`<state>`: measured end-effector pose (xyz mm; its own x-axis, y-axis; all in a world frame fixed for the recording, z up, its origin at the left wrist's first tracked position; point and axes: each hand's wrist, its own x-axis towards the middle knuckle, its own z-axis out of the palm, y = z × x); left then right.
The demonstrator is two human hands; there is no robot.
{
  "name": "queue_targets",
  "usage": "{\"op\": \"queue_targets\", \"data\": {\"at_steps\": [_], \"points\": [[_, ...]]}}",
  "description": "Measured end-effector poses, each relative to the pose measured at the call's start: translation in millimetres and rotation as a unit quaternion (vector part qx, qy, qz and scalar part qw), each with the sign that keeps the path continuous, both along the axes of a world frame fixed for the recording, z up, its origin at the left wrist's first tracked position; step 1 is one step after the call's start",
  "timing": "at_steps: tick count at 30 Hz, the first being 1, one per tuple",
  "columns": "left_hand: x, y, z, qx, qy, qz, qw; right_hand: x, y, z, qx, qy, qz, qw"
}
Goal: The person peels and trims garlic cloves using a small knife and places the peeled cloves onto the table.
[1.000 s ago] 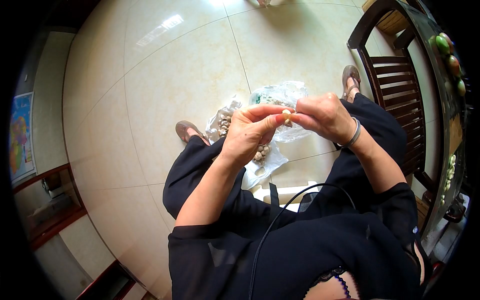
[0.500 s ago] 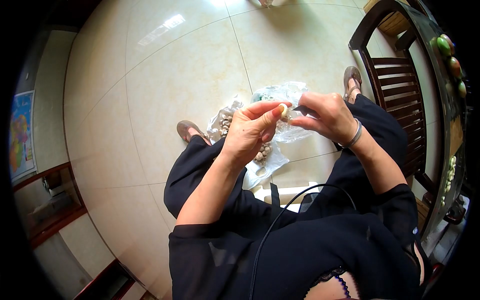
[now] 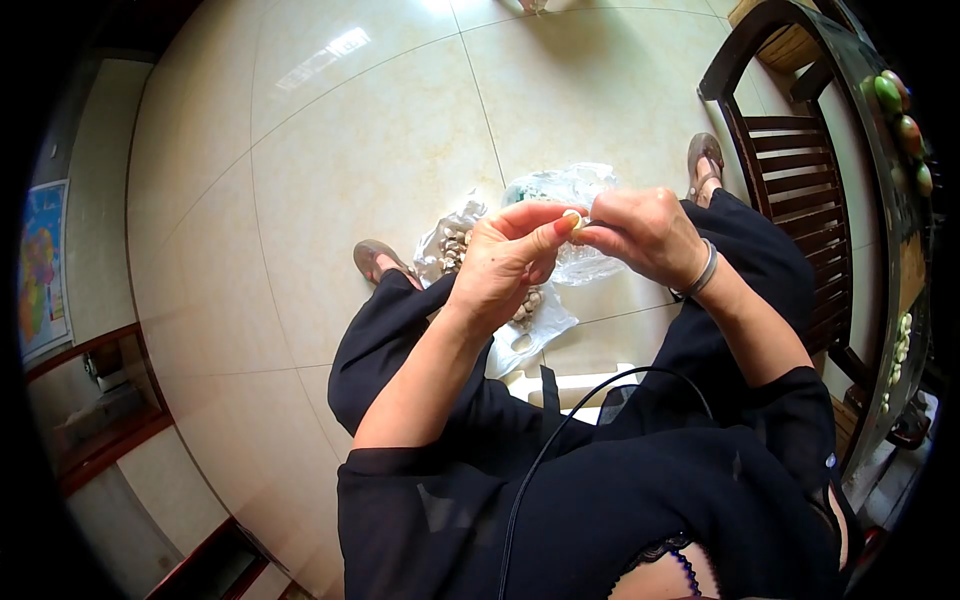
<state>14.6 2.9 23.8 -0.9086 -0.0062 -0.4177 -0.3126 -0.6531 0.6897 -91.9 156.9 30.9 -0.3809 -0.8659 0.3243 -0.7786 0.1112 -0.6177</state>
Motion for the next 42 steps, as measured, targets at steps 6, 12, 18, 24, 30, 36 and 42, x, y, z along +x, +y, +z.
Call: {"op": "queue_targets", "data": {"at_steps": [6,12,18,24,30,36,42], "points": [[-1,-2,2,-0.002,-0.016,-0.005,1.0,-1,1,-1,0.002,-0.002,0.005,1.0],[-1,-5,6,0.025,-0.024,-0.005,0.999,-3,3,-3,-0.004,-0.033,-0.009,0.999],[-2,-3,3,0.023,0.001,-0.008,1.0,-4,3,-3,-0.014,-0.118,-0.035,0.992],[0,-1,0,0.008,0.012,0.005,1.0,-3,0,-2,0.013,-0.054,-0.008,0.998],[2,-2,0,-0.046,0.028,-0.016,0.998,-2,1,-2,0.022,-0.045,-0.01,0.999],[1,0,2,-0.077,0.059,-0.03,0.995,-3,1,-2,0.022,-0.08,-0.007,0.997],[2,-3,2,-0.058,0.055,-0.055,0.995,-5,2,3,0.023,-0.169,0.047,0.984]]}}
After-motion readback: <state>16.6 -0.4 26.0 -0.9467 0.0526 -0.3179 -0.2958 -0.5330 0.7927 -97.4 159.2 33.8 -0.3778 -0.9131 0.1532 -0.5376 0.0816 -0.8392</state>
